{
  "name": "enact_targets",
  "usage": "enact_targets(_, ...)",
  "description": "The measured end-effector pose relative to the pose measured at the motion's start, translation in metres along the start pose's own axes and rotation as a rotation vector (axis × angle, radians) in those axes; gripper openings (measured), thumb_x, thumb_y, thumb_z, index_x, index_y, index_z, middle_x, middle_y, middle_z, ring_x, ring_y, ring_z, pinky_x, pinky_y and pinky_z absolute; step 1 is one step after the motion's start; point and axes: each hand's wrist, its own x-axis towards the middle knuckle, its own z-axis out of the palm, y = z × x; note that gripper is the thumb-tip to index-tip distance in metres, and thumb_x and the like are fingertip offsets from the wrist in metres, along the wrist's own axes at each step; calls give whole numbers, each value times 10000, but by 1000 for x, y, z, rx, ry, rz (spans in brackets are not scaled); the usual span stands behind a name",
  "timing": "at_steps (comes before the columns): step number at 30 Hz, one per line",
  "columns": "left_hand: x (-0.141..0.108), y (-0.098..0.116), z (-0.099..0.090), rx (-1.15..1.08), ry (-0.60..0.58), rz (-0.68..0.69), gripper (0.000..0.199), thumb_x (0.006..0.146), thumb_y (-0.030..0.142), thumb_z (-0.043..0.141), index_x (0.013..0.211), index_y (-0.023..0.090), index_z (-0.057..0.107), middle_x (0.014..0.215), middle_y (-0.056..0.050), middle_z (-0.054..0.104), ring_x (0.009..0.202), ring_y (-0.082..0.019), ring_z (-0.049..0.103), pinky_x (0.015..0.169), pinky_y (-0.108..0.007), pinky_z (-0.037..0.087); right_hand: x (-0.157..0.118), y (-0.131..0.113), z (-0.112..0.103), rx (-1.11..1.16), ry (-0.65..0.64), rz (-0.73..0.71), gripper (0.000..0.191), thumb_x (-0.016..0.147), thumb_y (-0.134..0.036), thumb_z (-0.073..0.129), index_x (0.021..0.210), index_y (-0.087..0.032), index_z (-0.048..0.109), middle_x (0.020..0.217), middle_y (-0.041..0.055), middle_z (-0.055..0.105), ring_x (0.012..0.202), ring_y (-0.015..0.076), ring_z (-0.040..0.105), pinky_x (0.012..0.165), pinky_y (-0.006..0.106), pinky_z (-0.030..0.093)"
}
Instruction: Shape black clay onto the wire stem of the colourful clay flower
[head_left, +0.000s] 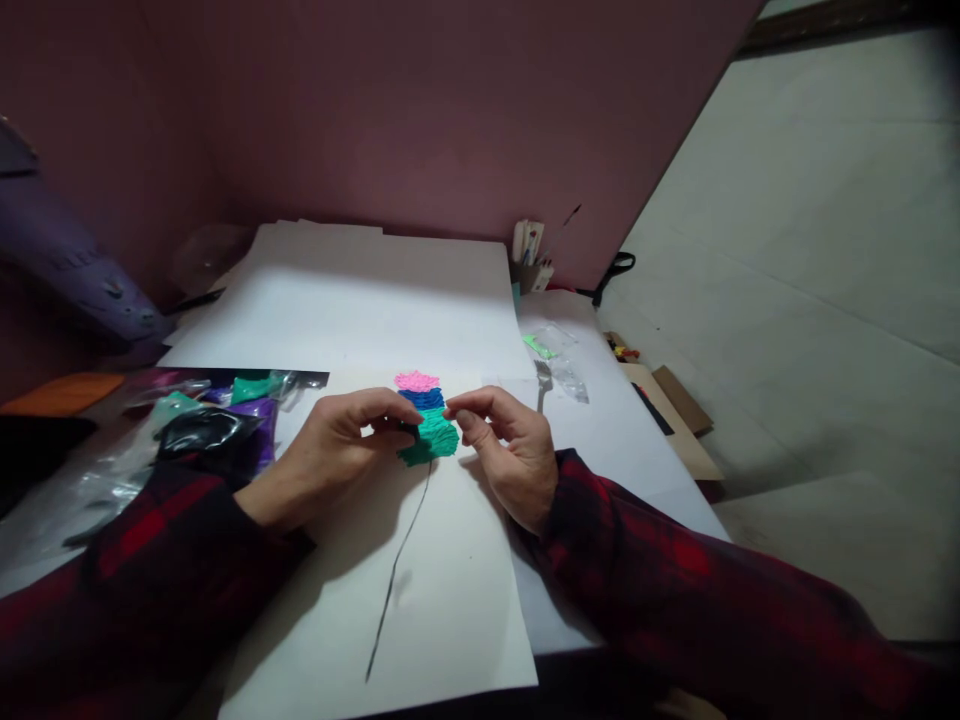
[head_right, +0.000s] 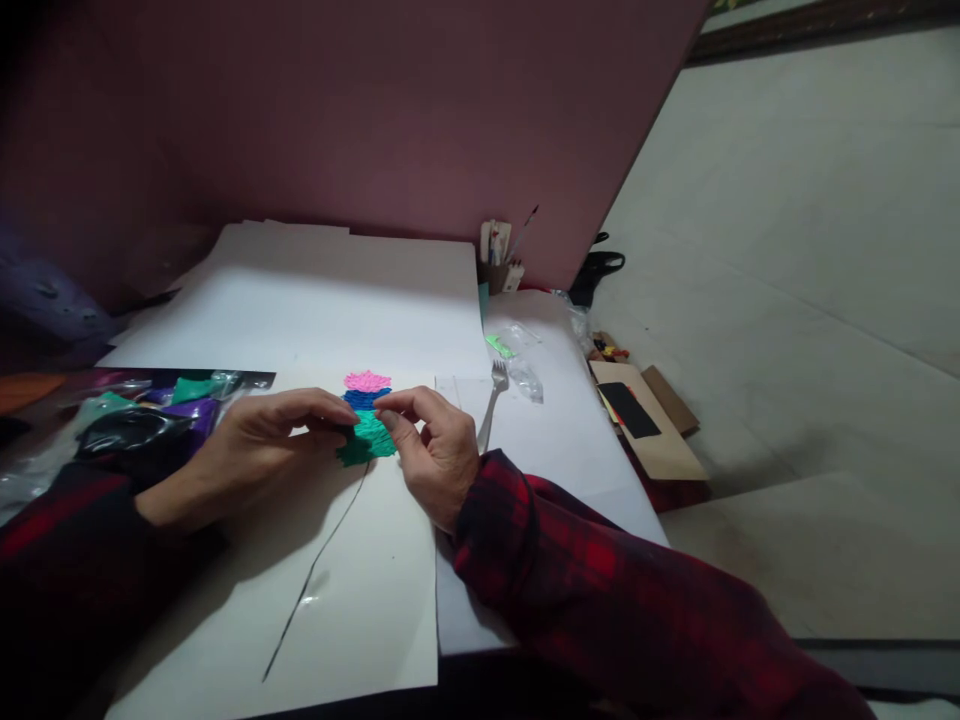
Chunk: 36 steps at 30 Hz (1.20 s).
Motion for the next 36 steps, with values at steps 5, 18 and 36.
enact_targets(5, 0, -7, 8, 18, -23, 87, 117, 785, 114, 638, 825, 198, 709, 873, -48, 680, 774, -163, 636, 667, -287, 521, 1, 0, -1, -5, 7, -22, 124, 894, -248, 563, 944, -195, 664, 859, 41, 661, 716, 127, 563, 612, 282, 493)
enact_targets(18, 1, -6, 13, 172, -81, 206, 170, 800, 39, 636, 840, 197, 684, 867, -9, 672, 750, -108, 613, 669, -224, 491, 2, -1, -2, -36, 10, -54, 102, 881, -218, 572, 907, -198, 669, 837, 30, 667, 717, 125, 580, 614, 281, 487)
enact_targets(36, 2, 0, 15, 287, -89, 302, 150, 806, 47, 615, 831, 179, 682, 848, -23, 666, 713, -111, 606, 616, -213, 482, 2, 0, -2, -65, 14, -87, 107, 882, -204, 566, 903, -196, 671, 829, 27, 674, 737, 130, 599, 635, 287, 487)
